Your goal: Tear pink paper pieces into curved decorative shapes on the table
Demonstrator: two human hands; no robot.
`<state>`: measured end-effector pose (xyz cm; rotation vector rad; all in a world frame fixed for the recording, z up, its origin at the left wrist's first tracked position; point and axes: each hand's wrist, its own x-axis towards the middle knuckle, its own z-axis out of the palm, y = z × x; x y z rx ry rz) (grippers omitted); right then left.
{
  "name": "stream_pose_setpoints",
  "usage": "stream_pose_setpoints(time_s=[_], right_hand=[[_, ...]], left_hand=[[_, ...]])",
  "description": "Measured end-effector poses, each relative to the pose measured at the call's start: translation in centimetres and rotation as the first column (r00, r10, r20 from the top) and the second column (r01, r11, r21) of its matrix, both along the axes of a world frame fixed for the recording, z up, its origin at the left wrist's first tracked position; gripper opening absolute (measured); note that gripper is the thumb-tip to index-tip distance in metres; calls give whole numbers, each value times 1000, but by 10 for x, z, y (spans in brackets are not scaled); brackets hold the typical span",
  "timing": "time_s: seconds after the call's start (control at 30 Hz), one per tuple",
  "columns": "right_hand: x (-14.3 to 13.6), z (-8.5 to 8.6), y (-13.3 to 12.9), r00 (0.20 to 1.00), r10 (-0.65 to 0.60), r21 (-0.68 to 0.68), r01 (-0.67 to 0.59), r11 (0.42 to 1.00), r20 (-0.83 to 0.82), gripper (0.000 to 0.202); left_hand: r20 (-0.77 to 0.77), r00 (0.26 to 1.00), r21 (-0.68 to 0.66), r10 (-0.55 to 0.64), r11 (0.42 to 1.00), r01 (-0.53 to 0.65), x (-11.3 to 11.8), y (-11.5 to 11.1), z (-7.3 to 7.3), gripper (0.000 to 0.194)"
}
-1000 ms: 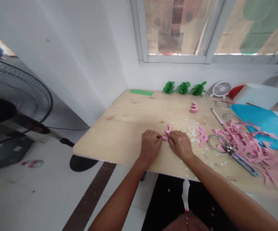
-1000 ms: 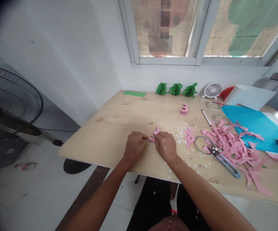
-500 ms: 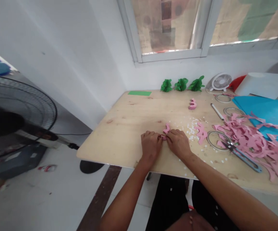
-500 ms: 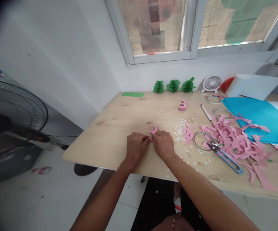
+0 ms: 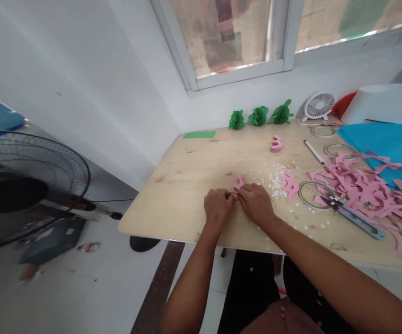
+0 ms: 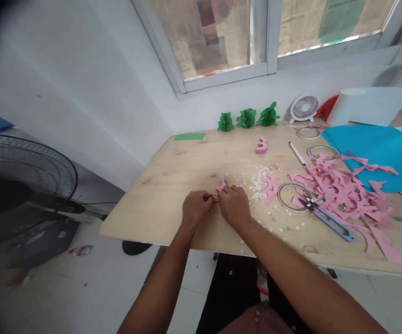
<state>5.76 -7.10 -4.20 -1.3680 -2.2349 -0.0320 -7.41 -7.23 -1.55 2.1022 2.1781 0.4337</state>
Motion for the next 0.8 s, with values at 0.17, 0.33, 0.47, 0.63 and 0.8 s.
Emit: stream_pose_setpoints(time_s=[0.17,0.33,0.47,0.63,0.8], right_hand=[[0,1,0,1000,6,-15,-6,1000,-1,20],[0,1,-1,1000,4,-22,-4,1000,-4,19],[0,2,-1,1000,-5,-34,5,999,17,19],[1,4,-2,1000,2,-56,-1,998,20,22],[0,4,-3,1000,-2,-61,4,998,29,22]], left_hand=[[4,1000,-6,19,1000,-19,1,-1,-2,24],[-17,1000,-7,25,1000,-25,2,-2,-3,26],[-5,999,-52,39,998,-39,1,-1,-1,27],[47,998,-69,46,997,-43,-5,-3,0,23],[116,993,-38,24,999,-20,-7,-8,0,23]])
